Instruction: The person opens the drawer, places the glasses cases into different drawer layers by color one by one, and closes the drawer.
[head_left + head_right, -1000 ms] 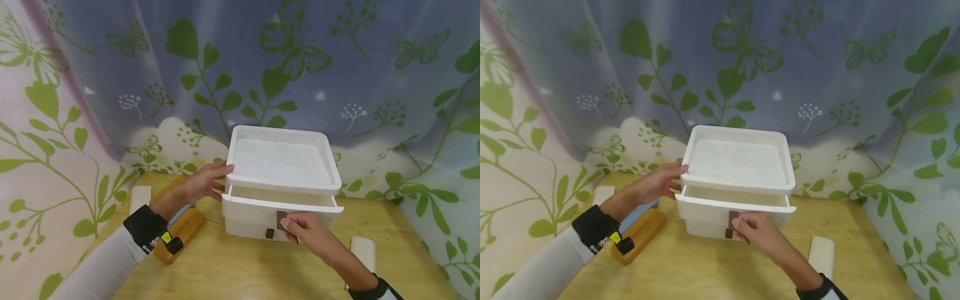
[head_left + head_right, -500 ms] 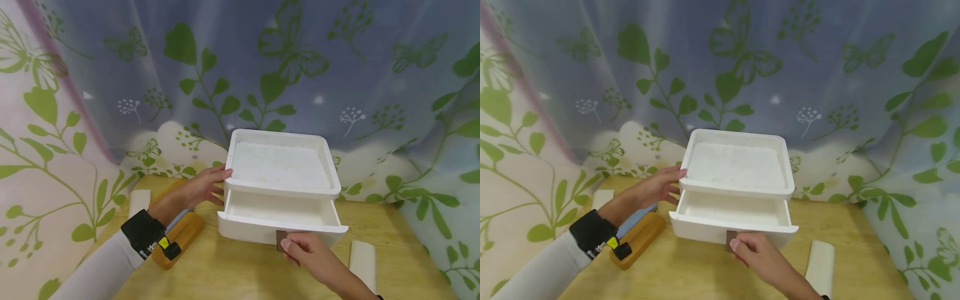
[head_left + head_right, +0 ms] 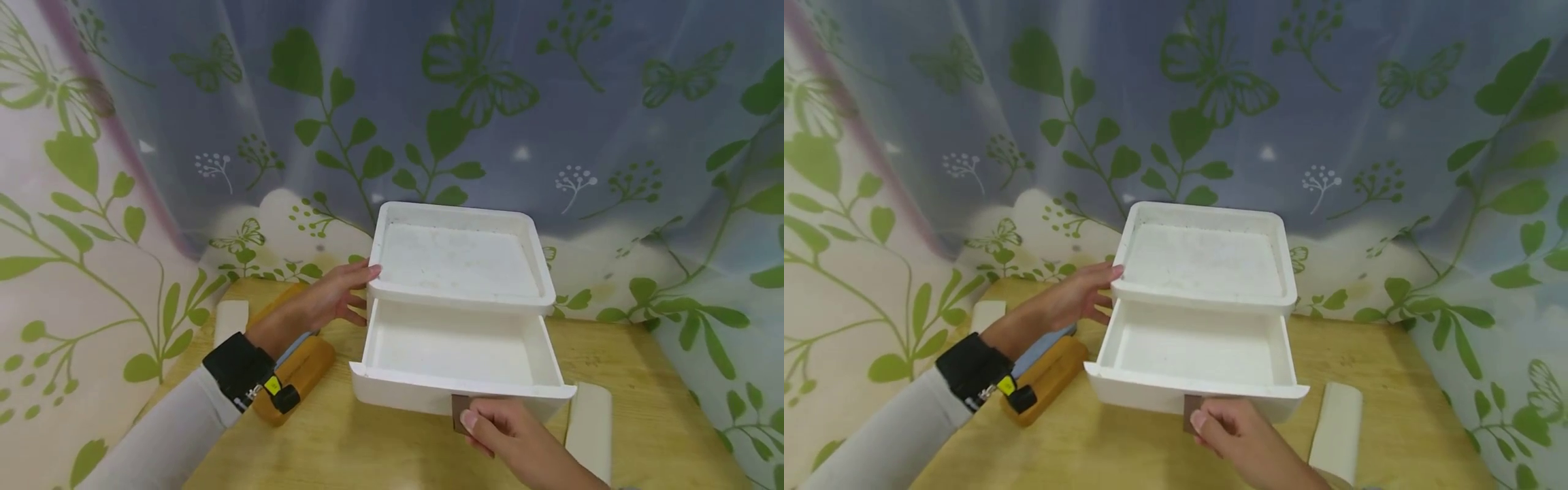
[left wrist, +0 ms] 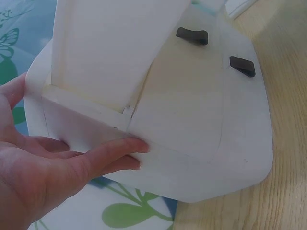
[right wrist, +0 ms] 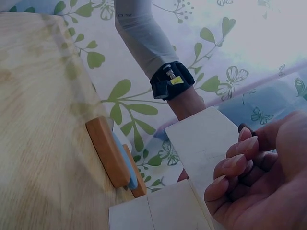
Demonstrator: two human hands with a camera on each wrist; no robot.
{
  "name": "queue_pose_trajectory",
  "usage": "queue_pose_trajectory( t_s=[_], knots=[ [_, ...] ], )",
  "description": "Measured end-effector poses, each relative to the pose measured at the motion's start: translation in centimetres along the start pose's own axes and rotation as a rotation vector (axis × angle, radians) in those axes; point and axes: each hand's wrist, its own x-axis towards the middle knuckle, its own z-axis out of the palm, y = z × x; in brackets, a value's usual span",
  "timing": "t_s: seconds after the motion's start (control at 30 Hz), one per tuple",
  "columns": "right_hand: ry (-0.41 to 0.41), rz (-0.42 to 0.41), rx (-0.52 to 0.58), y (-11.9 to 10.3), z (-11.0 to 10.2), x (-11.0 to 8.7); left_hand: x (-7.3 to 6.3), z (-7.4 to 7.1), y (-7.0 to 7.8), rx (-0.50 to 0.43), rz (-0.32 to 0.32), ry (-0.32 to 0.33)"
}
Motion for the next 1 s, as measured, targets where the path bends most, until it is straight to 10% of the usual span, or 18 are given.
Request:
queue_pose_trajectory(
  t_s=[0.63,1.0],
  knots=[
    [-0.021,-0.054,0.045,0.8,0.8,-1.0,0.0,0.0,0.0,0.022,-0.023,0.023],
    [-0.031,0.183,-0.066,0.4,-0.3,-2.0,0.1,-0.2,-0.1,0.018,-0.004,0.001]
  ],
)
